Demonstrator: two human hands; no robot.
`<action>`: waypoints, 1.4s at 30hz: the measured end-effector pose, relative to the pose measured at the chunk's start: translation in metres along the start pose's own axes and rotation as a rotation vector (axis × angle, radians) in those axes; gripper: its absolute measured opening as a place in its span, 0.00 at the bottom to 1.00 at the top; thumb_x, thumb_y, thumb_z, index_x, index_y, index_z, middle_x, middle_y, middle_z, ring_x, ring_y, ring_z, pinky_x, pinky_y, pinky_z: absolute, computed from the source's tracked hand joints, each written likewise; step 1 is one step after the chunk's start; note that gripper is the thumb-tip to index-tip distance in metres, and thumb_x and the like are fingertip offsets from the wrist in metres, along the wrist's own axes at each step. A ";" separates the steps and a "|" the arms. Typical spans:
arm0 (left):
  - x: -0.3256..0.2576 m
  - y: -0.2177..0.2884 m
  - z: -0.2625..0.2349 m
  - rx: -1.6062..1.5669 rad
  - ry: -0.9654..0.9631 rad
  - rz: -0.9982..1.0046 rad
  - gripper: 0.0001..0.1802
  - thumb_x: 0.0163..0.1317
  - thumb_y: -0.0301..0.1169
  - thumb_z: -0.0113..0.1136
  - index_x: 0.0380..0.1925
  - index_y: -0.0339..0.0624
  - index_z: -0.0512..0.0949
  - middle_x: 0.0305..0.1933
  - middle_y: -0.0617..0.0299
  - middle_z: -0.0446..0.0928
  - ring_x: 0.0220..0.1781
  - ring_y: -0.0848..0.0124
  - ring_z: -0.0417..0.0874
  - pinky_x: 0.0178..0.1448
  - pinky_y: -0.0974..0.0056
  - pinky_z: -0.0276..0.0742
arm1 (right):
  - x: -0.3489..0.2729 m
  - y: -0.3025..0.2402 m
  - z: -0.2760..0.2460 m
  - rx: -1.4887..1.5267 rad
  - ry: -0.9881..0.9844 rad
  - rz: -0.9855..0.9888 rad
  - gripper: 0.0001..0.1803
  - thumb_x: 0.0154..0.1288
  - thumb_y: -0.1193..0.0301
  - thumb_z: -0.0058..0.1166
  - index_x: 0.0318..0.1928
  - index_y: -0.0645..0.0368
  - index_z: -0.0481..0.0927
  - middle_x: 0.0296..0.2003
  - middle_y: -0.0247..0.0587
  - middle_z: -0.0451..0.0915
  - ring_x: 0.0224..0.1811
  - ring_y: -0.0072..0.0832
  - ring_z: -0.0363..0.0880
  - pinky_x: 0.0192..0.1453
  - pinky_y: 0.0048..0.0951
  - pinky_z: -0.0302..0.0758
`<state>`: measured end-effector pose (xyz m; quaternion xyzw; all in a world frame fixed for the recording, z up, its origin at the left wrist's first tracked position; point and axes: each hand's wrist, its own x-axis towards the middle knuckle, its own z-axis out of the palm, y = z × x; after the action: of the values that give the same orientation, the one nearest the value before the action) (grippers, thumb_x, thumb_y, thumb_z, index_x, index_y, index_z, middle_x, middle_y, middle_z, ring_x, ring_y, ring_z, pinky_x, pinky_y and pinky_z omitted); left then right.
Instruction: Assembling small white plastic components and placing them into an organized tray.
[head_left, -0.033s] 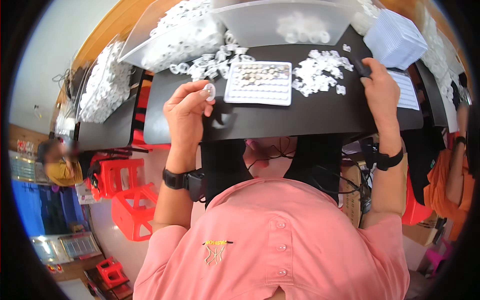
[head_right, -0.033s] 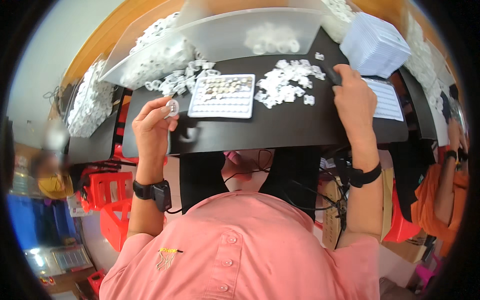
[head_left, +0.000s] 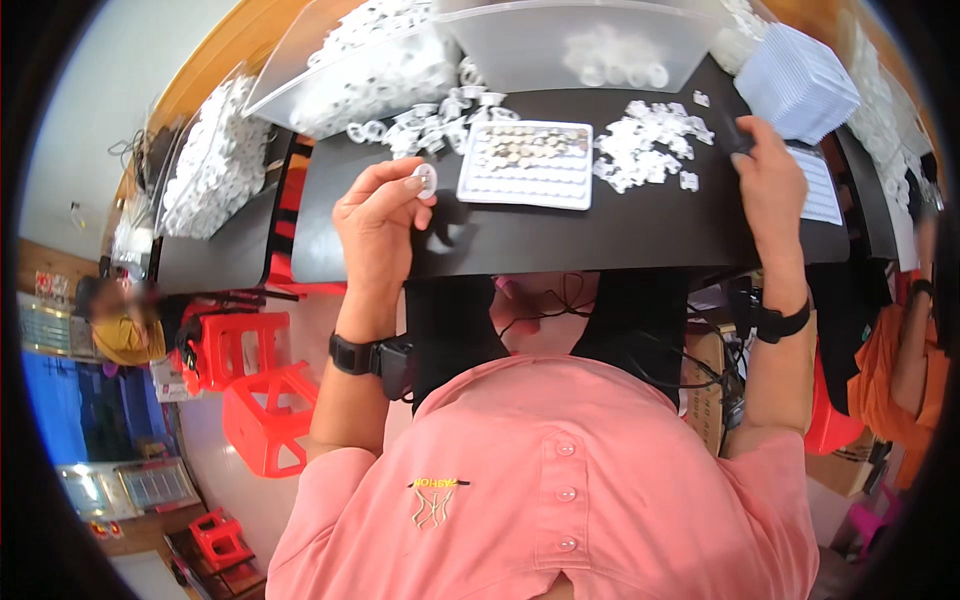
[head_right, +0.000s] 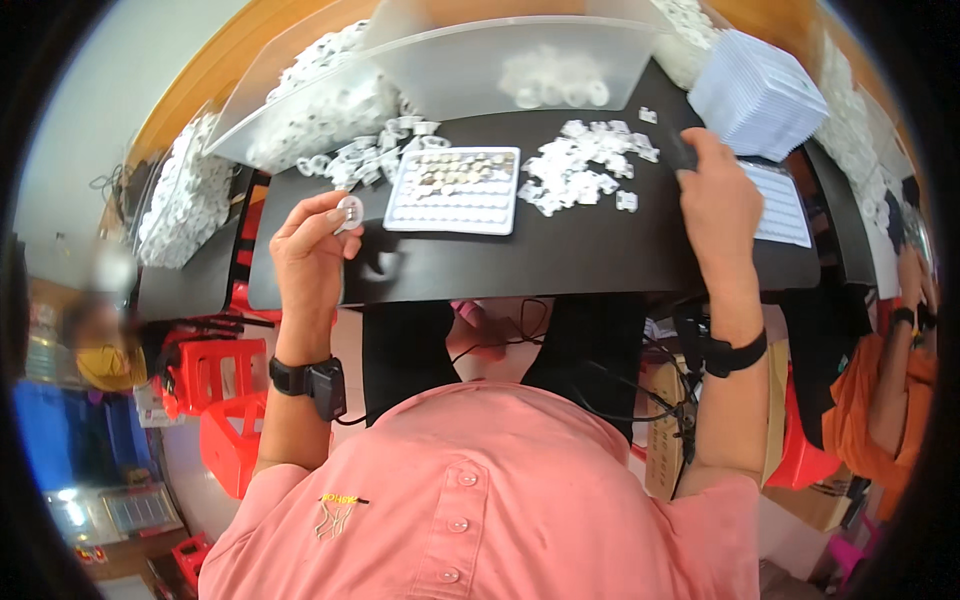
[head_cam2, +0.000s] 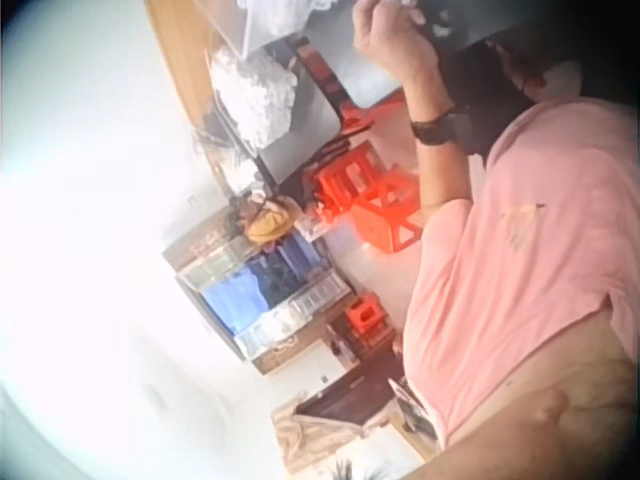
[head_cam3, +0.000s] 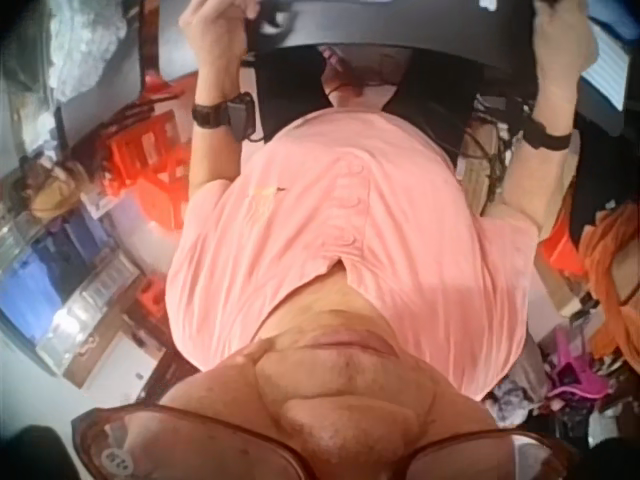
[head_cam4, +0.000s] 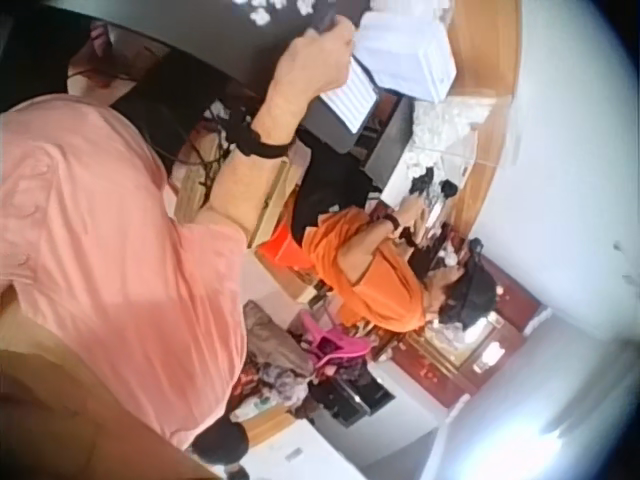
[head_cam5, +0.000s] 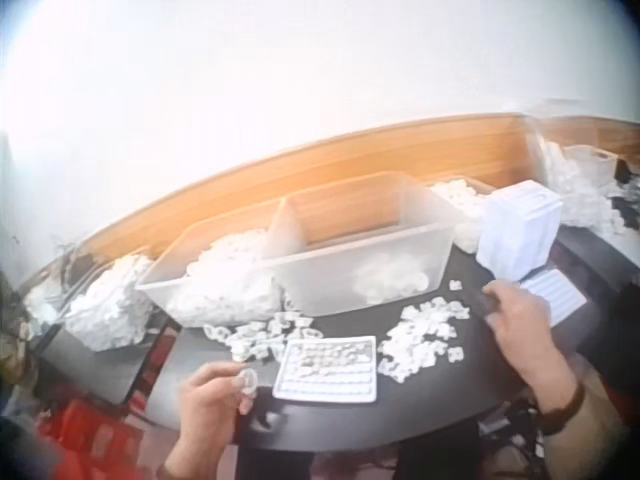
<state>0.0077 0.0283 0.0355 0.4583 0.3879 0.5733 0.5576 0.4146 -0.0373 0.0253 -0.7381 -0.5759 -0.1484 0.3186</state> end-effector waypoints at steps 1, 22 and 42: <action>-0.003 0.001 -0.002 0.000 0.022 -0.003 0.13 0.60 0.21 0.60 0.44 0.25 0.81 0.37 0.49 0.83 0.31 0.65 0.83 0.30 0.67 0.72 | 0.001 0.000 -0.005 0.080 -0.006 0.085 0.16 0.60 0.72 0.60 0.50 0.53 0.81 0.37 0.41 0.82 0.39 0.40 0.82 0.43 0.40 0.76; -0.008 -0.011 -0.038 -0.400 -0.205 -0.101 0.16 0.65 0.25 0.58 0.50 0.25 0.76 0.44 0.43 0.80 0.38 0.61 0.81 0.40 0.63 0.75 | -0.065 -0.206 -0.006 0.974 -0.573 -0.209 0.23 0.59 0.76 0.61 0.57 0.62 0.78 0.43 0.35 0.80 0.38 0.23 0.74 0.48 0.26 0.74; -0.007 -0.009 -0.035 -0.406 -0.158 -0.132 0.15 0.64 0.25 0.62 0.48 0.26 0.79 0.41 0.49 0.82 0.35 0.63 0.82 0.36 0.63 0.75 | -0.065 -0.226 0.014 0.751 -0.510 -0.371 0.17 0.61 0.71 0.60 0.51 0.58 0.78 0.41 0.49 0.83 0.43 0.50 0.82 0.45 0.46 0.77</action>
<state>-0.0233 0.0246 0.0169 0.3538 0.2487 0.5643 0.7032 0.1799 -0.0476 0.0441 -0.4702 -0.7710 0.2006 0.3797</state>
